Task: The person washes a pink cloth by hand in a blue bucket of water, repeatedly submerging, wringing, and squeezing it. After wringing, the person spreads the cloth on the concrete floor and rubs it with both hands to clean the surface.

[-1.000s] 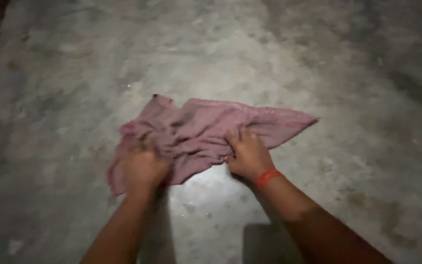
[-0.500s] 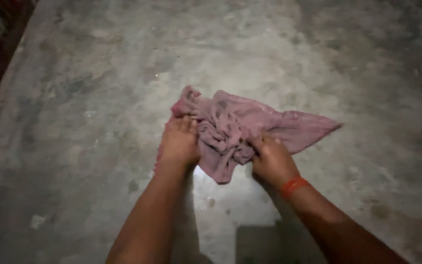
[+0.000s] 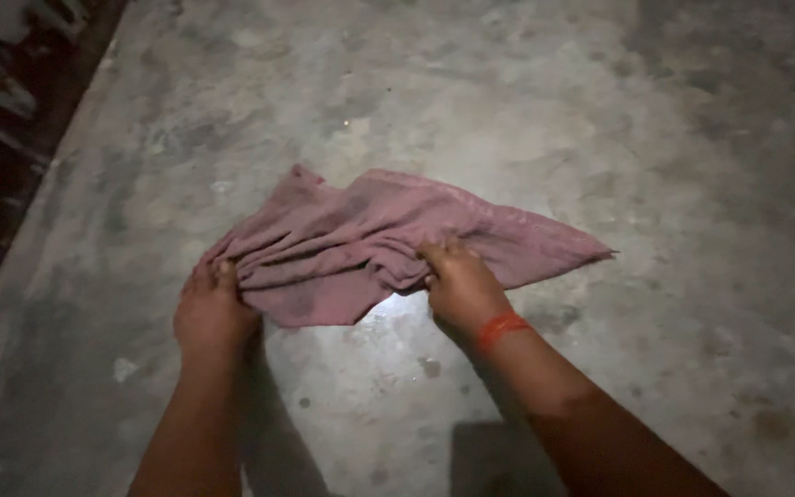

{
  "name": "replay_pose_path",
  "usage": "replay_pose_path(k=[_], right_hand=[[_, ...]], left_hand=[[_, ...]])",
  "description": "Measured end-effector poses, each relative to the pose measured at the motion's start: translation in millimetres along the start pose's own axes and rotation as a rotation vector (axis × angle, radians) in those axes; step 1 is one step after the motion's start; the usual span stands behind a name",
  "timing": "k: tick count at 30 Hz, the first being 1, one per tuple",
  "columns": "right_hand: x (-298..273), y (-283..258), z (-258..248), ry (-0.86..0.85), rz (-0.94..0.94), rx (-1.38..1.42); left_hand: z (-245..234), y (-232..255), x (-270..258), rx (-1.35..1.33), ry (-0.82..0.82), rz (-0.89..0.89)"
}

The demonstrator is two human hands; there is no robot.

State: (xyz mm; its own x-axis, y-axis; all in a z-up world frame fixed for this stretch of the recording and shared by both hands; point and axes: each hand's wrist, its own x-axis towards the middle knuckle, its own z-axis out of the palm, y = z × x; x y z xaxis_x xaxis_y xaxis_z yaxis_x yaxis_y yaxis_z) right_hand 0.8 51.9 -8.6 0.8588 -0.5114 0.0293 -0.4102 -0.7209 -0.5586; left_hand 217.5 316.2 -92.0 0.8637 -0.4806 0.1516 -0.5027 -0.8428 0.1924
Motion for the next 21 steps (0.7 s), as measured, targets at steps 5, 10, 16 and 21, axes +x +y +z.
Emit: replay_pose_path(k=[5, 10, 16, 21], right_hand=[[-8, -16, 8, -0.019, -0.137, -0.032], [-5, -4, -11, -0.01, -0.329, -0.051], [22, 17, -45, -0.229, -0.017, -0.362], [20, 23, -20, -0.186, -0.104, -0.418]], left_hand=[[-9, -40, -40, 0.054, 0.073, -0.103], [-9, -35, -34, 0.022, 0.033, -0.257], [-10, 11, -6, -0.117, 0.105, -0.226], [-19, 32, -3, -0.114, 0.002, -0.383]])
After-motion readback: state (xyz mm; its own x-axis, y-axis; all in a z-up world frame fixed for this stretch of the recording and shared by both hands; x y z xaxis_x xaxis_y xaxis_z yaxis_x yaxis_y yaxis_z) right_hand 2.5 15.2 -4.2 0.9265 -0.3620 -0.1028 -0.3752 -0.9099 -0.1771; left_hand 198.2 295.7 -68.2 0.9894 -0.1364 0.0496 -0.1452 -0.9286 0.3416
